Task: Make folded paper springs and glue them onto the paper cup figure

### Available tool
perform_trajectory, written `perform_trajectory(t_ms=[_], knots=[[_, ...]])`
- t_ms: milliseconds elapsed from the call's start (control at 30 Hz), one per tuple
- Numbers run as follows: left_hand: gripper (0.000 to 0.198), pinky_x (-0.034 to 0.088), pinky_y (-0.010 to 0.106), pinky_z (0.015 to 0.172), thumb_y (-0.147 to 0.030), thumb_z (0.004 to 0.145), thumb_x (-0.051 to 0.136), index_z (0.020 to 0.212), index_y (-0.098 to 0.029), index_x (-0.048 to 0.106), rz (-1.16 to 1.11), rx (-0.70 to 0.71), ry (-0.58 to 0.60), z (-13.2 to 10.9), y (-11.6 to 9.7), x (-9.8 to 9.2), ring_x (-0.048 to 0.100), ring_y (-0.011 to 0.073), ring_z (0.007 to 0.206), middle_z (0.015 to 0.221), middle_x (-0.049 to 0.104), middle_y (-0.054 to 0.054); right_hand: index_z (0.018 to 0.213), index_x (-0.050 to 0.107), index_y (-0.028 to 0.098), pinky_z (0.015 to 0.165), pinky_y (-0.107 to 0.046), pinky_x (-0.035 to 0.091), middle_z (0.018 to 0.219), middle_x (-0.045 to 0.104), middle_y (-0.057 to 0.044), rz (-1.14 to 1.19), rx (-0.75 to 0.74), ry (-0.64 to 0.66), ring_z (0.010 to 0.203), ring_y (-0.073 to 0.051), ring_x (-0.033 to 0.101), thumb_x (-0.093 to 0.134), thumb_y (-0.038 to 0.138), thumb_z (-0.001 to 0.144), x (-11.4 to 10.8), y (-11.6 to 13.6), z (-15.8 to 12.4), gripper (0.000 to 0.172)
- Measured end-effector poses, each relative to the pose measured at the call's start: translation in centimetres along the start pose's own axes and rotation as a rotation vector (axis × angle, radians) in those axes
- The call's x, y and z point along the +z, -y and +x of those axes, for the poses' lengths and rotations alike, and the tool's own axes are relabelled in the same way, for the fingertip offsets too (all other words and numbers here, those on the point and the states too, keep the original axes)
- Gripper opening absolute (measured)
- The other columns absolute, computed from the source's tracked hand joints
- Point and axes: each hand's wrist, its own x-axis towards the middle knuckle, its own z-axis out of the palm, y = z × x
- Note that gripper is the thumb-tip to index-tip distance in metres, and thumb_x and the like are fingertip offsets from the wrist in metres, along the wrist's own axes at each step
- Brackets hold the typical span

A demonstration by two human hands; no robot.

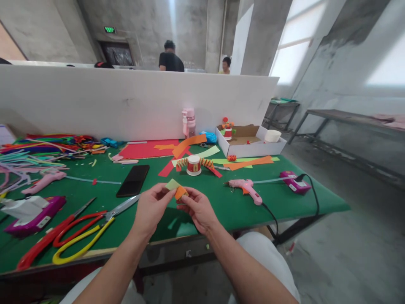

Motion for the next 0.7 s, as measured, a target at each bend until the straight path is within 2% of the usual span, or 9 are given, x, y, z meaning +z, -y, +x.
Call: perform_trajectory(t_ms=[133, 267, 400, 700], knots=[[0.023, 0.046, 0.028, 0.068, -0.04, 0.077, 0.065, 0.083, -0.019, 0.073, 0.218, 0.188, -0.024, -0.09, 0.14, 0.04, 0.06, 0.0172, 0.072, 0.076, 0.069, 0.002, 0.087, 0.074, 0.017, 0.065, -0.02, 0.055, 0.078, 0.073, 0.0, 0.034, -0.005, -0.014, 0.065, -0.009, 0.065, 0.092, 0.032, 0.05, 0.05, -0.01, 0.0, 0.044], [0.023, 0.05, 0.029, 0.077, -0.034, 0.086, 0.056, 0.087, -0.021, 0.075, 0.348, 0.368, 0.021, -0.2, 0.21, 0.11, 0.065, 0.0185, 0.085, 0.089, 0.072, 0.004, 0.087, 0.073, 0.016, 0.064, -0.019, 0.056, 0.078, 0.073, 0.0, 0.053, -0.013, -0.034, 0.066, -0.009, 0.067, 0.092, 0.033, 0.051, -0.03, -0.01, 0.0, 0.043], [0.025, 0.053, 0.029, 0.077, -0.029, 0.09, 0.051, 0.096, -0.022, 0.074, 0.43, 0.485, 0.084, -0.28, 0.51, 0.16, 0.066, 0.0181, 0.087, 0.093, 0.073, 0.005, 0.087, 0.074, 0.016, 0.063, -0.018, 0.056, 0.078, 0.073, 0.0, 0.063, -0.006, -0.043, 0.064, -0.009, 0.067, 0.092, 0.033, 0.051, -0.14, 0.18, -0.08, 0.044], [0.031, 0.053, 0.027, 0.077, -0.017, 0.092, 0.046, 0.108, -0.023, 0.071, 0.564, 0.689, 0.128, -0.43, 0.86, 0.02, 0.064, 0.0163, 0.087, 0.096, 0.069, 0.006, 0.085, 0.074, 0.016, 0.063, -0.017, 0.055, 0.077, 0.073, 0.001, 0.069, -0.009, -0.054, 0.064, -0.008, 0.066, 0.092, 0.033, 0.05, -0.09, 0.52, -0.41, 0.042]])
